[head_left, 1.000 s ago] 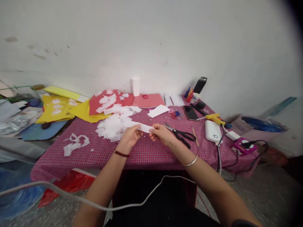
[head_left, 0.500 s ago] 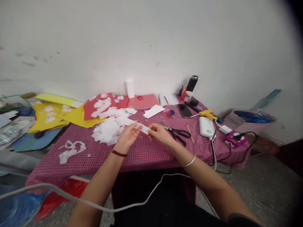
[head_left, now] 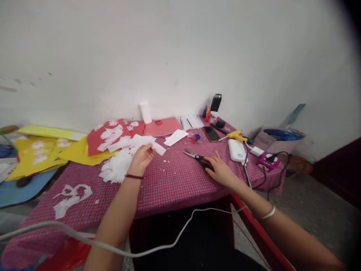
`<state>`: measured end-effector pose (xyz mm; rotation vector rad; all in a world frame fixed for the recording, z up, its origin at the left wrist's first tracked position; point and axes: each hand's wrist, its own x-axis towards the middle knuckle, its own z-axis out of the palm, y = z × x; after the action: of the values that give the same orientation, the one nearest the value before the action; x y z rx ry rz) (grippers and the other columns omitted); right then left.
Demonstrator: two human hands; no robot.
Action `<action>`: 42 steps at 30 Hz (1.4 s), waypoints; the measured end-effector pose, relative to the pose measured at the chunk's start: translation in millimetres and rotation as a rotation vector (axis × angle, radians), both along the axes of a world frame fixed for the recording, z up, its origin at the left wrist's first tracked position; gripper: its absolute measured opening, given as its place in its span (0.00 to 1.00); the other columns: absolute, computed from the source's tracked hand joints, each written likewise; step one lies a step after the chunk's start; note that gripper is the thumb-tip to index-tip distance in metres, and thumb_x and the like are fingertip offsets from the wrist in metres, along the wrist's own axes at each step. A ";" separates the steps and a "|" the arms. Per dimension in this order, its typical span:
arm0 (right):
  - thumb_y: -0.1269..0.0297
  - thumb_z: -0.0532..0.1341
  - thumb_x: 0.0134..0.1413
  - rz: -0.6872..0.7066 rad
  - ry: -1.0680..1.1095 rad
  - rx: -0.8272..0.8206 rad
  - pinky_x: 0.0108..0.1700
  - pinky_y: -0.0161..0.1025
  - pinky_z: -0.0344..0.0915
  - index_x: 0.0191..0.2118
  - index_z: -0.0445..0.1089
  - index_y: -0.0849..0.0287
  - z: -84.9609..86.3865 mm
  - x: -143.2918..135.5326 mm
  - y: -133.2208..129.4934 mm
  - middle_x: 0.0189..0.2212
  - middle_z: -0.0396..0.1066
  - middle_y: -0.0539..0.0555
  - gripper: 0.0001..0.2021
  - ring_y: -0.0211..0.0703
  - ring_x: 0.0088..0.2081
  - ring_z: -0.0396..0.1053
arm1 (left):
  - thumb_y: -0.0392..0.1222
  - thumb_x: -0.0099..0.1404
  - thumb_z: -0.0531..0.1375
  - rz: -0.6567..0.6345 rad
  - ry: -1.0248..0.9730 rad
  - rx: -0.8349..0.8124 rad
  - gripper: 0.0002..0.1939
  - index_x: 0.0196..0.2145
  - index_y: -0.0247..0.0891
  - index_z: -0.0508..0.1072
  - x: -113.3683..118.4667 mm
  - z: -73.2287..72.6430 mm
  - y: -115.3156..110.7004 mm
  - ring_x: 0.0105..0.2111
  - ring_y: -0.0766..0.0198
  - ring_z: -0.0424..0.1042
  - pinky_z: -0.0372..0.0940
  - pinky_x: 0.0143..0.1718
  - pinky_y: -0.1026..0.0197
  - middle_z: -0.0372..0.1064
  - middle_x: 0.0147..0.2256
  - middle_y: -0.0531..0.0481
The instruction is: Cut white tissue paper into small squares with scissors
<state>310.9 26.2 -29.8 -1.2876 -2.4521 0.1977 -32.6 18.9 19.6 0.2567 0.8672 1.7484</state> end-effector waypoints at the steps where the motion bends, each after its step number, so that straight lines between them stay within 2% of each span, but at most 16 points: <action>1: 0.66 0.56 0.59 0.003 -0.030 -0.015 0.65 0.58 0.52 0.59 0.66 0.62 1.6 0.2 2.9 0.52 0.70 0.64 0.23 0.57 0.56 0.67 | 0.19 0.58 0.58 0.015 -0.010 0.000 0.14 0.23 0.34 0.67 -2.0 -2.2 -0.9 0.22 0.72 0.71 0.70 0.28 0.69 0.70 0.21 0.55; 4: 0.68 0.58 0.56 -0.010 -0.114 -0.052 0.63 0.56 0.54 0.60 0.64 0.63 4.6 2.9 15.4 0.53 0.69 0.65 0.25 0.59 0.58 0.65 | 0.19 0.59 0.57 0.068 -0.033 0.008 0.15 0.21 0.34 0.66 -7.6 -5.8 -3.2 0.22 0.73 0.70 0.73 0.32 0.67 0.68 0.20 0.56; 7: 0.72 0.61 0.48 -0.071 -0.115 -0.080 0.58 0.52 0.60 0.55 0.68 0.66 8.3 6.1 24.9 0.50 0.70 0.67 0.25 0.60 0.55 0.67 | 0.20 0.62 0.57 0.093 -0.043 0.019 0.14 0.22 0.33 0.68 -10.6 -5.6 -3.4 0.23 0.72 0.71 0.73 0.33 0.66 0.70 0.21 0.55; 10: 0.71 0.62 0.49 -0.092 0.150 -0.165 0.51 0.48 0.65 0.50 0.69 0.62 17.3 3.8 17.3 0.45 0.72 0.62 0.20 0.54 0.48 0.71 | 0.20 0.60 0.58 0.084 -0.049 0.016 0.14 0.22 0.33 0.69 -11.4 -5.1 -3.5 0.24 0.72 0.72 0.73 0.31 0.68 0.71 0.22 0.53; 12: 0.65 0.63 0.53 -0.024 0.456 -0.350 0.44 0.44 0.68 0.53 0.67 0.58 24.1 -3.9 0.5 0.40 0.73 0.57 0.20 0.47 0.41 0.72 | 0.19 0.59 0.58 0.070 -0.052 0.004 0.13 0.23 0.33 0.69 -11.9 -5.7 -3.7 0.23 0.72 0.72 0.71 0.29 0.69 0.71 0.22 0.54; 13: 0.62 0.64 0.53 0.049 0.588 -0.513 0.39 0.42 0.68 0.56 0.65 0.57 26.6 -10.1 -10.2 0.36 0.73 0.54 0.23 0.44 0.36 0.72 | 0.20 0.59 0.58 0.061 -0.052 -0.006 0.13 0.23 0.33 0.69 -12.4 -6.3 -3.6 0.22 0.72 0.71 0.70 0.27 0.70 0.71 0.21 0.54; 15: 0.58 0.67 0.53 0.231 0.784 -0.833 0.32 0.38 0.66 0.59 0.61 0.56 28.7 -26.4 -32.4 0.35 0.72 0.52 0.29 0.38 0.29 0.69 | 0.22 0.59 0.59 0.033 -0.045 -0.024 0.11 0.24 0.33 0.70 -13.6 -8.0 -3.1 0.20 0.72 0.69 0.65 0.21 0.72 0.71 0.21 0.54; 18: 0.52 0.68 0.52 0.422 1.022 -1.151 0.34 0.37 0.68 0.58 0.62 0.58 24.2 -54.5 -59.1 0.32 0.70 0.50 0.30 0.36 0.30 0.70 | 0.25 0.59 0.61 -0.001 -0.019 -0.037 0.09 0.25 0.33 0.70 -15.1 -10.2 -2.2 0.17 0.72 0.67 0.57 0.16 0.72 0.69 0.19 0.54; 21: 0.51 0.69 0.52 0.474 1.130 -1.324 0.40 0.40 0.71 0.54 0.64 0.59 15.1 -76.8 -70.9 0.33 0.70 0.51 0.28 0.37 0.33 0.71 | 0.26 0.56 0.62 -0.006 0.011 -0.036 0.08 0.24 0.34 0.69 -15.6 -11.6 -1.8 0.17 0.73 0.66 0.54 0.16 0.71 0.68 0.19 0.56; 28: 0.53 0.69 0.52 0.471 1.225 -1.490 0.41 0.43 0.74 0.47 0.65 0.60 -1.3 -93.1 -65.7 0.31 0.72 0.51 0.22 0.37 0.31 0.72 | 0.25 0.53 0.64 -0.020 0.033 0.004 0.08 0.26 0.35 0.69 -14.3 -13.6 -2.3 0.17 0.73 0.67 0.54 0.16 0.71 0.70 0.20 0.57; 35: 0.54 0.69 0.54 0.444 1.197 -1.500 0.37 0.41 0.74 0.48 0.64 0.60 -4.1 -97.0 -63.2 0.30 0.73 0.51 0.22 0.38 0.29 0.73 | 0.25 0.54 0.63 -0.034 0.028 0.021 0.08 0.26 0.35 0.70 -12.9 -13.4 -4.3 0.18 0.73 0.69 0.56 0.17 0.71 0.71 0.20 0.57; 42: 0.52 0.69 0.52 0.416 1.172 -1.493 0.37 0.42 0.75 0.47 0.64 0.61 -5.2 -96.9 -64.4 0.30 0.74 0.52 0.23 0.38 0.29 0.74 | 0.26 0.55 0.62 -0.028 0.037 0.018 0.08 0.26 0.35 0.69 -12.9 -11.2 -6.2 0.18 0.73 0.68 0.57 0.17 0.72 0.71 0.20 0.57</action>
<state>214.0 -38.3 -35.1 -0.5048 -1.1969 2.3338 -45.5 12.6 8.5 0.3131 0.8711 1.7305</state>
